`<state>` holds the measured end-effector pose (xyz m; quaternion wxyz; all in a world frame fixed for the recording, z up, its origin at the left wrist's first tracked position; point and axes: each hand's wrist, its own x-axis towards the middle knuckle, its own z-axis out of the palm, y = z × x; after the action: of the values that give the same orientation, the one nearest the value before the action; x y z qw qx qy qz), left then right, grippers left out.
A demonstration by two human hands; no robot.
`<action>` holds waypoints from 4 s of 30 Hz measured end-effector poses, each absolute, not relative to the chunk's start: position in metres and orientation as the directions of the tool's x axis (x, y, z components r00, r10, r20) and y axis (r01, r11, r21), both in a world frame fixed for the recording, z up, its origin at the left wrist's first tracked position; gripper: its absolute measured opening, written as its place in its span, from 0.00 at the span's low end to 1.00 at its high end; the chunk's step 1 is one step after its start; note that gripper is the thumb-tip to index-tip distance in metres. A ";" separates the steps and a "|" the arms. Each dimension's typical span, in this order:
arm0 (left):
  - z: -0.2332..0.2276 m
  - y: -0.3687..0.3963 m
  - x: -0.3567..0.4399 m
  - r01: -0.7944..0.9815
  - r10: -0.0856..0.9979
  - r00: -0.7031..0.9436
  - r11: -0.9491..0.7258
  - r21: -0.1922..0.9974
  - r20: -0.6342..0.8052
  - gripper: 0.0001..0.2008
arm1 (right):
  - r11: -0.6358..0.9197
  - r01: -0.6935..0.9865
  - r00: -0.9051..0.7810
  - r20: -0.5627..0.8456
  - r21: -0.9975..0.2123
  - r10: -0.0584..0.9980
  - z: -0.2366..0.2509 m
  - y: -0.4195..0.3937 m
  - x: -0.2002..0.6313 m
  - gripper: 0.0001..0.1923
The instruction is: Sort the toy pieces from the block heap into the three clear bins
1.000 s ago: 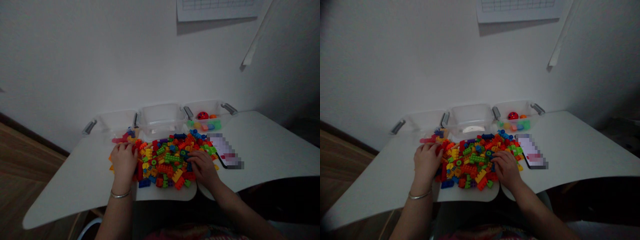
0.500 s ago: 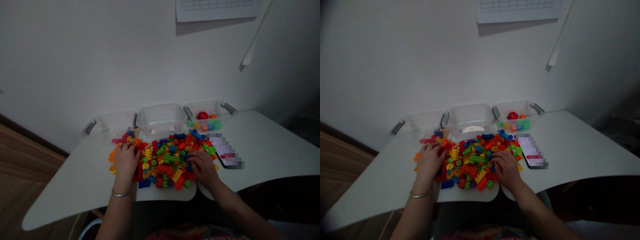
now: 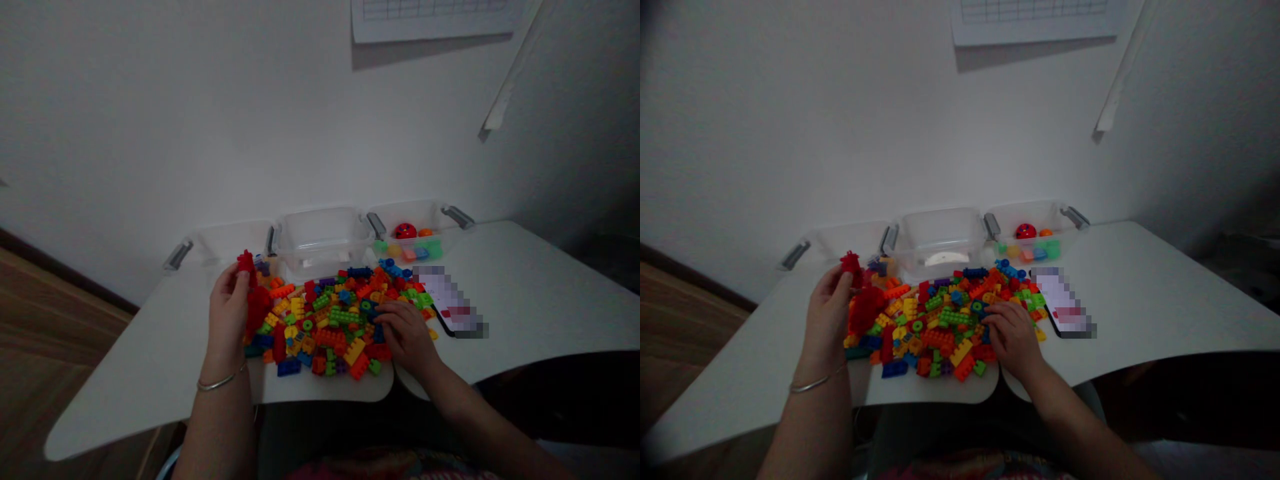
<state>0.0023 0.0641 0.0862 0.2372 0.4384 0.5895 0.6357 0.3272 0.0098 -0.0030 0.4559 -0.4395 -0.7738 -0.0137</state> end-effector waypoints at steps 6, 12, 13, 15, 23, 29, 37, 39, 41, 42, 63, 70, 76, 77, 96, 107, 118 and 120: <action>0.101 0.087 -0.009 0.012 0.864 -0.445 -0.256 0.967 0.234 0.21 | 0.604 0.695 -0.184 0.716 -0.389 0.673 -0.003 0.010 0.327 0.09; 0.127 0.113 -0.018 0.156 0.780 -0.434 -0.428 0.890 0.451 0.18 | 0.614 0.697 -0.202 0.721 -0.370 0.663 -0.004 0.010 0.328 0.09; 0.129 0.118 -0.020 0.237 0.746 -0.445 -0.436 0.868 0.496 0.19 | 0.616 0.698 -0.204 0.723 -0.366 0.660 -0.004 0.010 0.328 0.09; 0.132 0.127 -0.025 0.464 0.692 -0.428 -0.384 0.798 0.582 0.19 | 0.619 0.697 -0.207 0.726 -0.361 0.656 -0.004 0.010 0.328 0.09; 0.118 0.143 -0.031 0.861 0.869 -0.338 0.130 0.492 0.362 0.21 | 0.613 0.702 -0.207 0.719 -0.364 0.664 -0.003 0.009 0.328 0.09; 0.127 0.142 -0.020 0.894 0.908 -0.376 0.303 0.330 0.186 0.25 | 0.625 0.693 -0.210 0.729 -0.359 0.652 -0.005 0.010 0.328 0.09; 0.130 0.141 -0.014 0.941 0.934 -0.339 0.334 0.059 0.115 0.28 | 0.627 0.691 -0.222 0.719 -0.360 0.658 -0.006 0.012 0.329 0.09; 0.130 0.141 -0.013 0.940 0.932 -0.341 0.336 0.054 0.123 0.28 | 0.626 0.693 -0.222 0.721 -0.357 0.657 -0.006 0.012 0.329 0.08; 0.130 0.140 -0.012 0.945 0.935 -0.328 0.323 0.058 0.137 0.27 | 0.627 0.694 -0.223 0.723 -0.353 0.653 -0.006 0.012 0.329 0.08; 0.129 0.140 -0.013 0.949 0.936 -0.315 0.308 0.067 0.156 0.26 | 0.629 0.694 -0.224 0.725 -0.351 0.652 -0.006 0.012 0.329 0.09; 0.064 0.015 0.053 0.919 0.810 0.172 -0.337 0.205 0.561 0.18 | 0.598 0.710 -0.192 0.716 -0.371 0.672 -0.001 0.007 0.330 0.10; 0.042 -0.012 0.080 0.939 0.821 0.278 -0.341 0.037 0.498 0.19 | 0.438 0.802 -0.052 0.682 -0.407 0.729 0.020 0.032 0.352 0.11; 0.040 -0.005 0.077 0.948 0.845 0.261 -0.315 0.040 0.468 0.18 | 0.247 0.884 0.055 0.613 -0.397 0.788 0.021 0.072 0.378 0.17; 0.039 -0.004 0.076 0.948 0.845 0.263 -0.316 0.038 0.465 0.18 | 0.226 0.892 0.058 0.596 -0.390 0.801 0.019 0.077 0.380 0.17; 0.033 0.004 0.081 0.932 0.839 0.275 -0.353 0.085 0.469 0.13 | 0.120 0.942 0.032 0.440 -0.313 0.897 0.013 0.106 0.381 0.12; 0.033 0.004 0.081 0.932 0.831 0.267 -0.351 0.089 0.488 0.13 | 0.134 0.902 0.071 0.450 -0.409 0.890 0.005 0.117 0.382 0.06; 0.033 0.005 0.081 0.933 0.835 0.270 -0.351 0.086 0.480 0.14 | 0.233 0.803 0.124 0.536 -0.549 0.835 0.020 0.111 0.383 0.05; 0.033 0.005 0.081 0.928 0.826 0.271 -0.361 0.095 0.494 0.13 | 0.282 0.749 0.143 0.562 -0.599 0.815 0.025 0.103 0.379 0.05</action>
<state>0.0813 0.0052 0.0333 -0.1069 0.7899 0.5550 0.2379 0.3791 0.1028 0.0255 0.4623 -0.5980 -0.6537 0.0355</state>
